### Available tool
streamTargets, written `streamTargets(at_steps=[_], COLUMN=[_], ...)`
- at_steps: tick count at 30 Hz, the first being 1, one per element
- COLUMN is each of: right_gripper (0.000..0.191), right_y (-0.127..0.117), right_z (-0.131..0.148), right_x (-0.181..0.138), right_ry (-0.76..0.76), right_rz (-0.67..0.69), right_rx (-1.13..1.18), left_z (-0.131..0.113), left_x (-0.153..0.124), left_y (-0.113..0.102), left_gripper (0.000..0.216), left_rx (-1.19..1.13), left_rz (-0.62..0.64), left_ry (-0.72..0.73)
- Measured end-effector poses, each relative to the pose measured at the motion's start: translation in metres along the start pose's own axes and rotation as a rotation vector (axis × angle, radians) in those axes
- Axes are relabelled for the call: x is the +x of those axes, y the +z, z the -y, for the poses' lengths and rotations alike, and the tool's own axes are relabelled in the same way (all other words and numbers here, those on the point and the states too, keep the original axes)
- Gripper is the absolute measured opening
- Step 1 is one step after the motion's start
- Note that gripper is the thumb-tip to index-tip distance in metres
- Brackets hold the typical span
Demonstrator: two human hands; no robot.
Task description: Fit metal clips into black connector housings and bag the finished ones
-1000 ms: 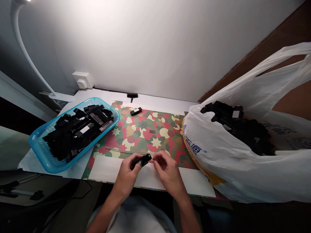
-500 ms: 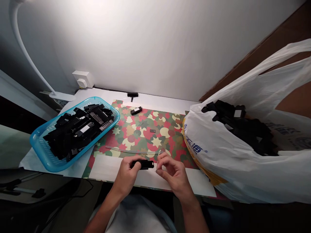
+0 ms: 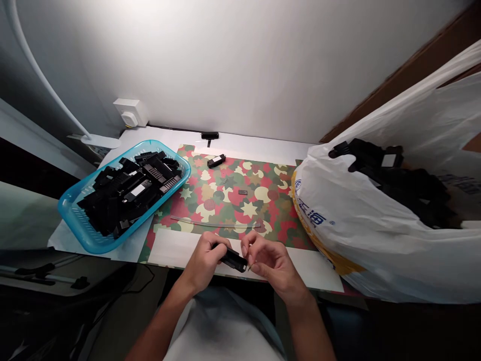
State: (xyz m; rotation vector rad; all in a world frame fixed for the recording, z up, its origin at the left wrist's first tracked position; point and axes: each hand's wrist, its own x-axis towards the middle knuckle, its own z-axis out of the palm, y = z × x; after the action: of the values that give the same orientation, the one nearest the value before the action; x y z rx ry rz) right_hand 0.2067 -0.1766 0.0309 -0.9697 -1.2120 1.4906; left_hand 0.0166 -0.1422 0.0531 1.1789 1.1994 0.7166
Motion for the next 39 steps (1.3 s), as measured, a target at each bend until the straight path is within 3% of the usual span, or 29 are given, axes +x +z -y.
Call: streamTargets(at_steps=[5, 11, 21, 28, 34, 39], right_gripper=[0.053, 0.046, 0.041, 0.036, 0.027, 0.025], right_y=[0.009, 0.017, 0.019, 0.032, 0.037, 0.038], right_z=[0.000, -0.007, -0.014, -0.013, -0.016, -0.010], right_x=[-0.001, -0.007, -0.007, -0.007, -0.011, -0.011], right_ry=[0.036, 0.061, 0.062, 0.069, 0.077, 0.068], right_rz=[-0.013, -0.002, 0.003, -0.032, -0.053, -0.054], right_rx=[0.004, 0.036, 0.121, 0.320, 0.444, 0.438], left_z=[0.000, 0.001, -0.004, 0.001, 0.000, -0.004], left_x=[0.000, -0.003, -0.008, -0.010, -0.011, -0.012], left_y=[0.003, 0.002, 0.000, -0.001, 0.001, 0.004], left_gripper=[0.024, 0.021, 0.020, 0.023, 0.031, 0.033], left_rx=[-0.007, -0.011, -0.021, -0.082, -0.204, -0.234], left_rz=[0.070, 0.121, 0.085, 0.022, 0.085, 0.040], left_ry=[-0.010, 0.019, 0.036, 0.099, 0.087, 0.074])
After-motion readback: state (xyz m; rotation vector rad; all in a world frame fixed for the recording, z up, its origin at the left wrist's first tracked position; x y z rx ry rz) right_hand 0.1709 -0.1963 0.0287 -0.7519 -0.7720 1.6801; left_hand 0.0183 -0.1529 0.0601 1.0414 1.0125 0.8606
